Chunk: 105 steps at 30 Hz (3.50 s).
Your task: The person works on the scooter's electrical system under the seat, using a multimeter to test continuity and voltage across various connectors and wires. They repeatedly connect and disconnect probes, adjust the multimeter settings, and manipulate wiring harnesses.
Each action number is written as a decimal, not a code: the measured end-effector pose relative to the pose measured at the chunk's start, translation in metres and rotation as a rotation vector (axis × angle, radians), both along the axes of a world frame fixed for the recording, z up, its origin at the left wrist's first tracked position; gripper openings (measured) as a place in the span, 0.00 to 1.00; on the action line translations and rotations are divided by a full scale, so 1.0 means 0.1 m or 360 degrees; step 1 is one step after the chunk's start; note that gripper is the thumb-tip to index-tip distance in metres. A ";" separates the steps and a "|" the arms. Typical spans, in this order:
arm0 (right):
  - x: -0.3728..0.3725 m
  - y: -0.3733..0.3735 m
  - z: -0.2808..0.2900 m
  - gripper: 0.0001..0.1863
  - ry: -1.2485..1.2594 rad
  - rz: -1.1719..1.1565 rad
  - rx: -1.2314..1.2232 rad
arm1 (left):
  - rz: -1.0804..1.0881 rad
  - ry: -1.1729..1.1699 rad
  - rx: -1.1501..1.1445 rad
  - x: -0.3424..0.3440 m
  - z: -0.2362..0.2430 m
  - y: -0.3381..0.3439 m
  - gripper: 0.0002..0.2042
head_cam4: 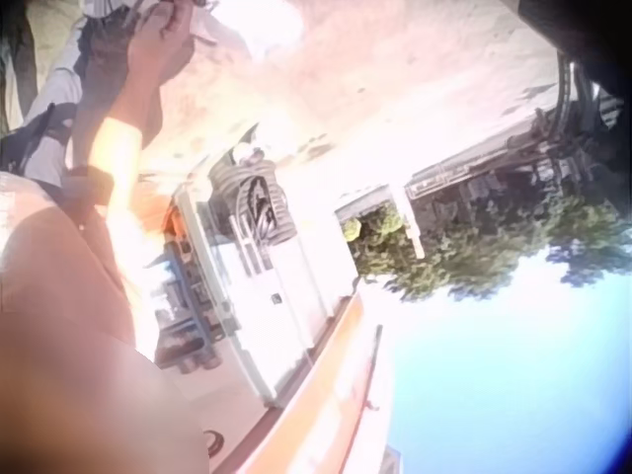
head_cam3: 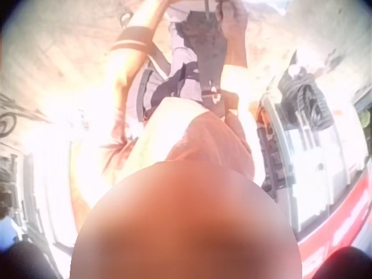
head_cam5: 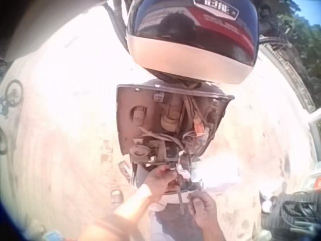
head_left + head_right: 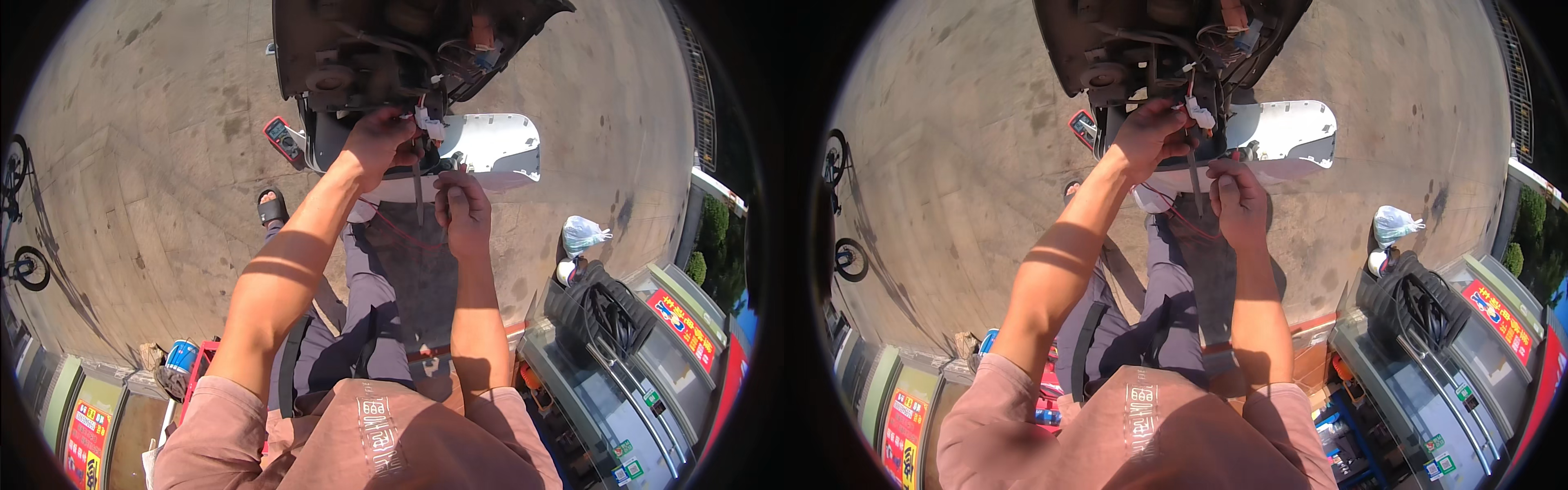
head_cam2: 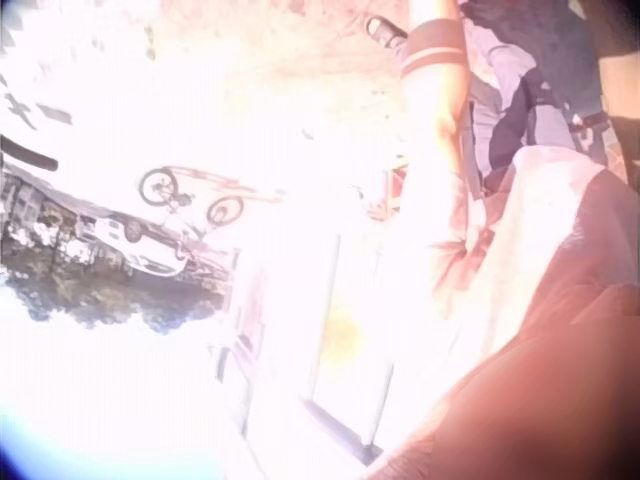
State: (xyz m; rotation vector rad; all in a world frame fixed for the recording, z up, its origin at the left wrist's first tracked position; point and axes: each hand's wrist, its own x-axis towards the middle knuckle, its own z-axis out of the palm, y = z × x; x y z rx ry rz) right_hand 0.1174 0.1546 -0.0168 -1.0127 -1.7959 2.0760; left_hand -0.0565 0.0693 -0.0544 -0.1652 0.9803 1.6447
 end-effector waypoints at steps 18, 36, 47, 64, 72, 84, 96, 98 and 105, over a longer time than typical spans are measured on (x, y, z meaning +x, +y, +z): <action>0.05 -0.56 -0.18 0.13 -0.0213 -0.0355 -0.0238 | 0.0069 0.0185 0.0283 -0.05 -0.24 -0.03 0.08; -0.62 -0.19 -0.54 0.20 0.0215 -0.0811 0.0504 | -0.0320 0.0663 -0.0091 -0.40 0.12 -0.03 0.07; -0.57 0.35 -0.43 0.12 0.0085 -0.0721 0.0777 | -0.0196 0.0775 -0.0079 -0.29 0.03 -0.06 0.06; -0.54 0.49 -0.23 0.13 0.0060 -0.0495 0.0621 | -0.0399 0.0550 -0.0110 -0.16 0.25 0.13 0.15; -0.46 0.54 -0.30 0.14 0.0069 -0.0452 0.0541 | -0.0342 0.0056 0.0150 -0.19 0.15 0.09 0.13; -0.48 0.55 -0.33 0.13 0.0009 -0.0510 0.0216 | -0.0344 0.0062 0.0014 -0.24 0.17 0.11 0.10; -0.49 0.57 -0.38 0.13 -0.0024 -0.0526 0.0282 | -0.0237 0.0178 -0.0096 -0.19 0.11 0.11 0.13; -0.49 0.58 -0.38 0.13 -0.0043 -0.0517 0.0296 | -0.0205 0.0111 -0.0081 -0.19 0.09 0.11 0.13; -0.48 0.57 -0.37 0.14 -0.0054 -0.0519 0.0223 | -0.0142 -0.0061 -0.0143 -0.20 0.11 0.11 0.10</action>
